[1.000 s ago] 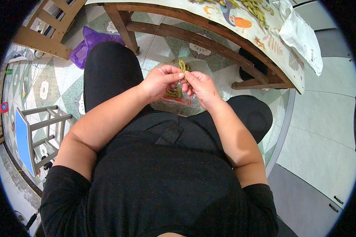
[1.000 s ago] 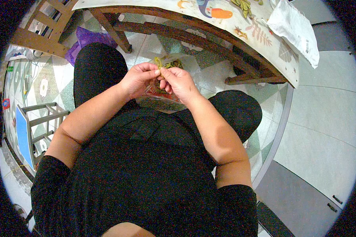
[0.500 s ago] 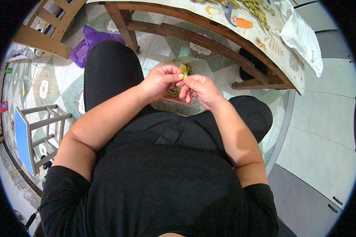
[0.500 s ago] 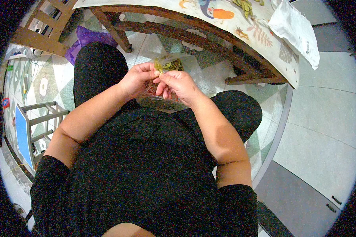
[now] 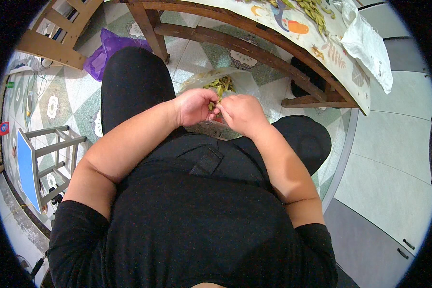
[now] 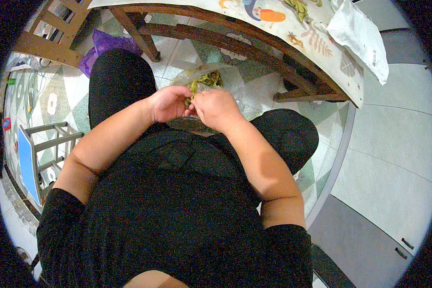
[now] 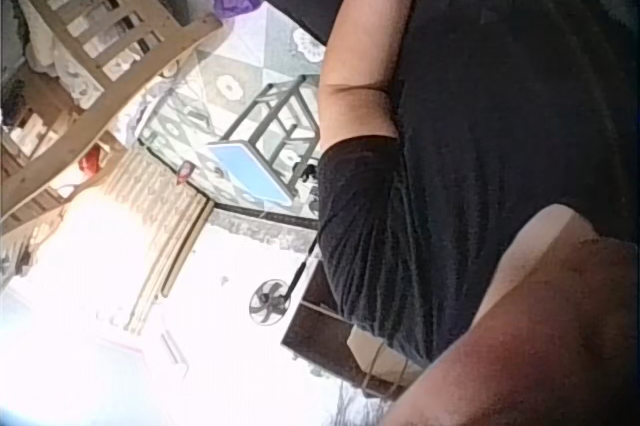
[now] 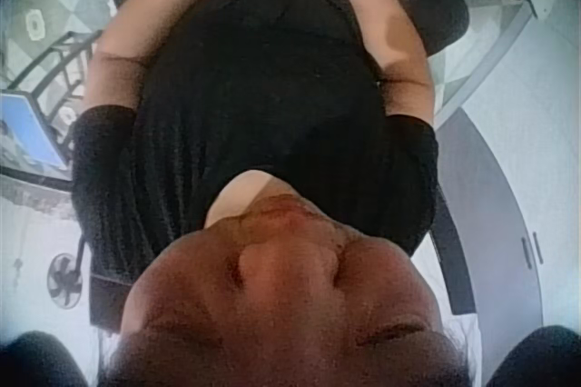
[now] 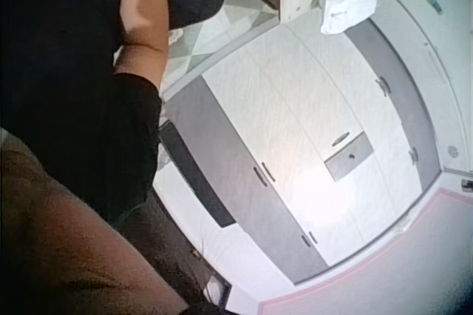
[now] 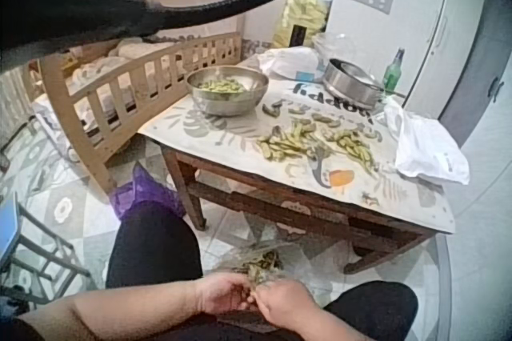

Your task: The person sits on the floor and shells edamame beans by hand. They pick up pods from a pile on a low table, remove the beans, and place them into a metal bowl while discarding the empty pods into a plastic bag on the floor.

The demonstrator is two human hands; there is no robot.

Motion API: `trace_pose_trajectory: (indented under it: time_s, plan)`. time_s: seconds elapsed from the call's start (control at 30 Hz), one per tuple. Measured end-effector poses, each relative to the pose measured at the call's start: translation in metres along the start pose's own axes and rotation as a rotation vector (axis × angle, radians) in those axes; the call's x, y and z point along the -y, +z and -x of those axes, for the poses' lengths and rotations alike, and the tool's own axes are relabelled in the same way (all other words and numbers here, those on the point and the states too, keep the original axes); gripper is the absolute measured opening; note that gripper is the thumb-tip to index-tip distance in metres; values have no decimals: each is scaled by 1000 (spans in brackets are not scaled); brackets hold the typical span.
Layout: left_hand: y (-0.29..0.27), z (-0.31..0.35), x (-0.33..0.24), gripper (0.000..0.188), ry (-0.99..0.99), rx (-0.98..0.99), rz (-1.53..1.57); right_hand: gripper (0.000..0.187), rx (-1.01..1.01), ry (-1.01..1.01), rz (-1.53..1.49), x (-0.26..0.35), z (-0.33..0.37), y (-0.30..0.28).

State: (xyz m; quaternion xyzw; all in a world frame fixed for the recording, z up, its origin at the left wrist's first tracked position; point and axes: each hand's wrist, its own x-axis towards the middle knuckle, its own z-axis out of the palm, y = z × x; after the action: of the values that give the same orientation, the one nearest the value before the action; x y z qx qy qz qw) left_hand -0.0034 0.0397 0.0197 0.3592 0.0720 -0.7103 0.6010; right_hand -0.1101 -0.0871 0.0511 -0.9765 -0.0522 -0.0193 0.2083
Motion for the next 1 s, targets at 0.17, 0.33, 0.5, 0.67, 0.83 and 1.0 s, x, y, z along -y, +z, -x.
trace_pose_trajectory:
  time_s: [0.17, 0.33, 0.5, 0.67, 0.83, 1.0]
  plan:
    - [-2, -8, 1, 12, 182, -26, -19, 29, -62, 358, -119, -4, -2, 4]
    - [12, 3, -11, 20, 357, -293, -163, 37, -14, 643, -290, -12, -3, -6]
    - [44, 18, -58, 23, 928, -379, -714, 38, -143, 638, -339, -17, -3, -5]
    - [87, 37, -133, 24, 1346, -763, -1389, 34, -212, 507, -376, -10, -3, -7]
    - [105, 21, -179, 26, 1151, -1098, -1625, 31, -268, 411, -324, -13, 0, 4]
    - [97, 5, -191, 25, 1077, -1162, -1677, 28, -258, 413, -317, -15, 0, 9]
